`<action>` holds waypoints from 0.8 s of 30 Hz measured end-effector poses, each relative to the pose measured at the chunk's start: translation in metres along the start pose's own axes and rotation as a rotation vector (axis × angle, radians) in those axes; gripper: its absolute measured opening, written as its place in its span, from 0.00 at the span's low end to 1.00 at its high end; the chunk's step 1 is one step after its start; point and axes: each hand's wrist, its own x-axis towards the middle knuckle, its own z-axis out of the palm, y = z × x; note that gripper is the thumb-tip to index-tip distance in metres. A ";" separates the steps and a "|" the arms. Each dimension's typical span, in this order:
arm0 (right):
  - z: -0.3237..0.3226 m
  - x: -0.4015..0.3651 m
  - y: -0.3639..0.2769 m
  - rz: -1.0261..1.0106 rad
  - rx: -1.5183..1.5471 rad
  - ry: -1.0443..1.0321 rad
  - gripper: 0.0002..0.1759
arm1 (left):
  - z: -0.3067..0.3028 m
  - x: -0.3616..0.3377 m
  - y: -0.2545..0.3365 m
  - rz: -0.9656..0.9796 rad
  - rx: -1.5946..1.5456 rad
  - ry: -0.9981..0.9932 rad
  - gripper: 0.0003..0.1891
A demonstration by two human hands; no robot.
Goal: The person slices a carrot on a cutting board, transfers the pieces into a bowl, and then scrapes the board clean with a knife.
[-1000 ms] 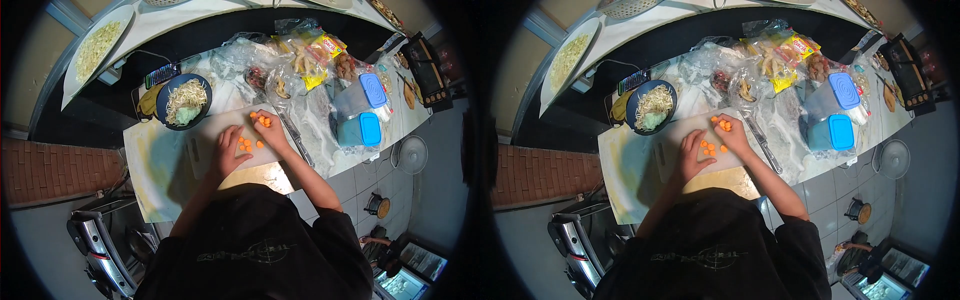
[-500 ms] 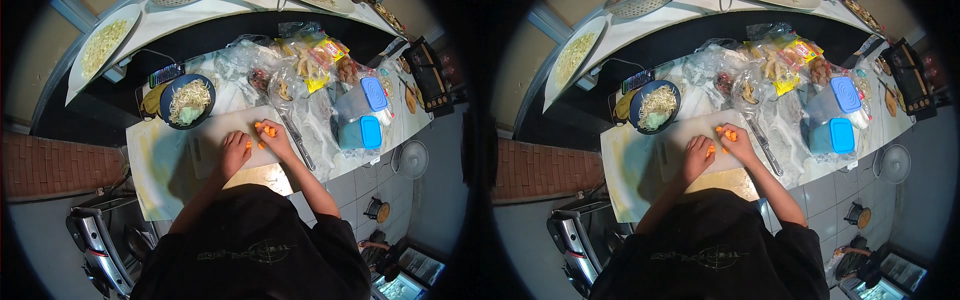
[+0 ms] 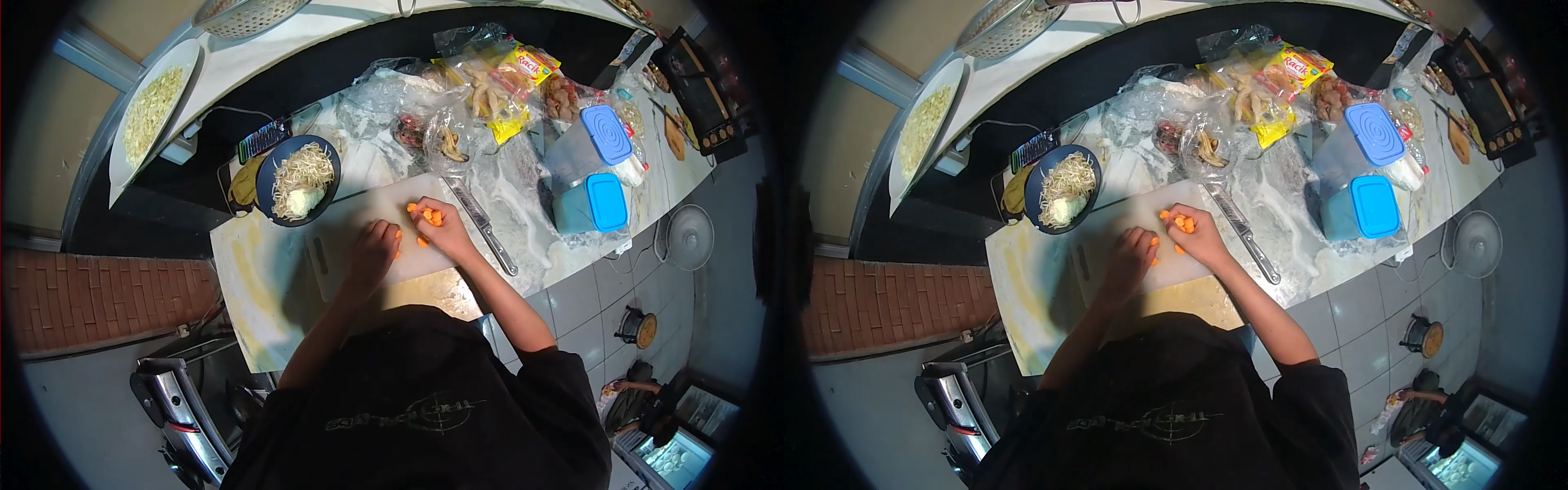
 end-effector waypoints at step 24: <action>0.138 0.168 -0.045 -0.278 -0.851 -0.443 0.09 | -0.101 -0.001 -0.150 -0.534 -0.124 0.319 0.14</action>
